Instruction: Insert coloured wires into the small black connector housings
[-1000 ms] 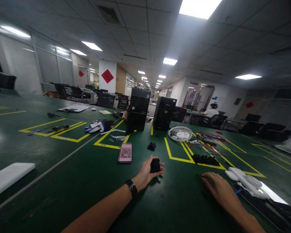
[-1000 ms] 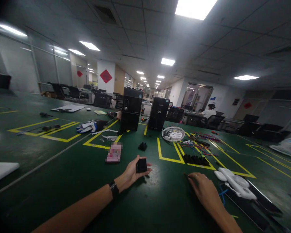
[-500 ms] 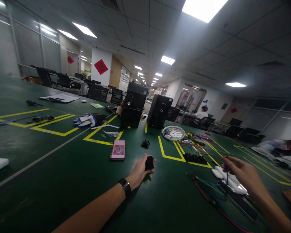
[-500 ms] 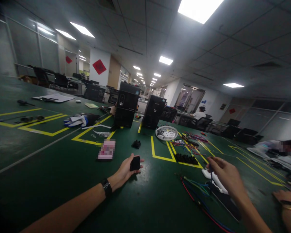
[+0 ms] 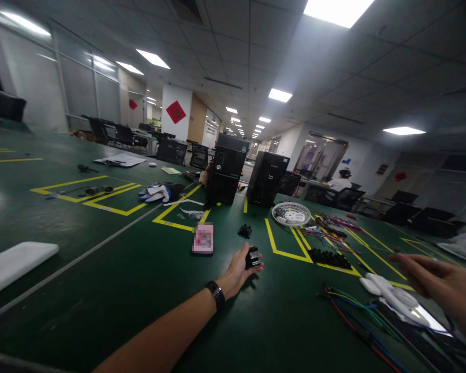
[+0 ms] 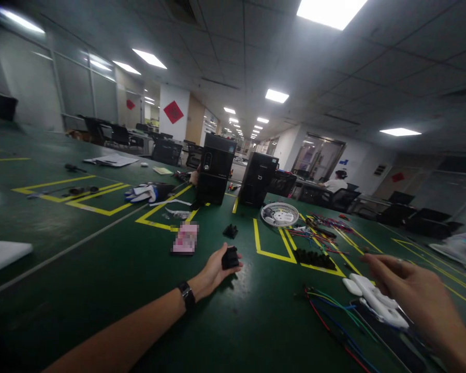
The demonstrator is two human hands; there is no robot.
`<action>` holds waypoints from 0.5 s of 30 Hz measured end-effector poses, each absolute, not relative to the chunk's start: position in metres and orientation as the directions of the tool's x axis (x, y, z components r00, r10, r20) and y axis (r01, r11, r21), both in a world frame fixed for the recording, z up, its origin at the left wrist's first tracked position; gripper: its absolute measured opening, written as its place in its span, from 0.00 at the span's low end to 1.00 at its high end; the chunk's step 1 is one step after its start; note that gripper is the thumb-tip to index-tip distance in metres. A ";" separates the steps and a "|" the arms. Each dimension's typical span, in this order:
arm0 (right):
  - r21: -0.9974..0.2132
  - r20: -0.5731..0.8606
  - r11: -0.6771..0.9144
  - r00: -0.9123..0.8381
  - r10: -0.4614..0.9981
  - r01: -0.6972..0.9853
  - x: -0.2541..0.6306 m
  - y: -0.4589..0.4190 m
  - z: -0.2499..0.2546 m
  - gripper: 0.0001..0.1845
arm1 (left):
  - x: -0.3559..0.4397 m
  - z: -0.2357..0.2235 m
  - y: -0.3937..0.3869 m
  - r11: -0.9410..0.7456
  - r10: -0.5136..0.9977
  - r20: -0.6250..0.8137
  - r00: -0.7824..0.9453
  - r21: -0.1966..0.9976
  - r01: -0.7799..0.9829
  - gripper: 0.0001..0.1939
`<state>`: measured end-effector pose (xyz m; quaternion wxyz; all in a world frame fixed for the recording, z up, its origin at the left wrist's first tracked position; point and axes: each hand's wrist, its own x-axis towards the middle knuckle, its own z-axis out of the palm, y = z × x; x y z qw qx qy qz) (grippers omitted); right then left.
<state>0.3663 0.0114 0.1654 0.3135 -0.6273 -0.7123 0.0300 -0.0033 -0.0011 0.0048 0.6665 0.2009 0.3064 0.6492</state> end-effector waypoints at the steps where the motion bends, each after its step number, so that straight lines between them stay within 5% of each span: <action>1: -0.493 0.374 0.190 0.010 0.927 0.849 0.347 0.008 0.164 0.24 | -0.004 0.005 0.001 0.063 0.989 -0.142 -0.038 0.646 -0.761 0.19; 4: -0.687 0.090 0.256 -0.271 0.958 0.680 0.262 -0.003 0.138 0.24 | -0.007 0.006 0.004 0.025 0.995 -0.092 -0.040 0.616 -0.787 0.19; 7: -0.848 -0.045 0.223 -0.484 0.874 0.481 0.178 -0.004 0.085 0.24 | -0.012 0.006 0.004 -0.033 0.998 -0.028 -0.064 0.614 -0.789 0.19; 15: -0.991 -0.083 -0.012 -0.535 0.841 0.136 0.120 0.005 0.014 0.25 | -0.016 0.012 0.003 -0.076 0.996 0.021 -0.081 0.625 -0.777 0.16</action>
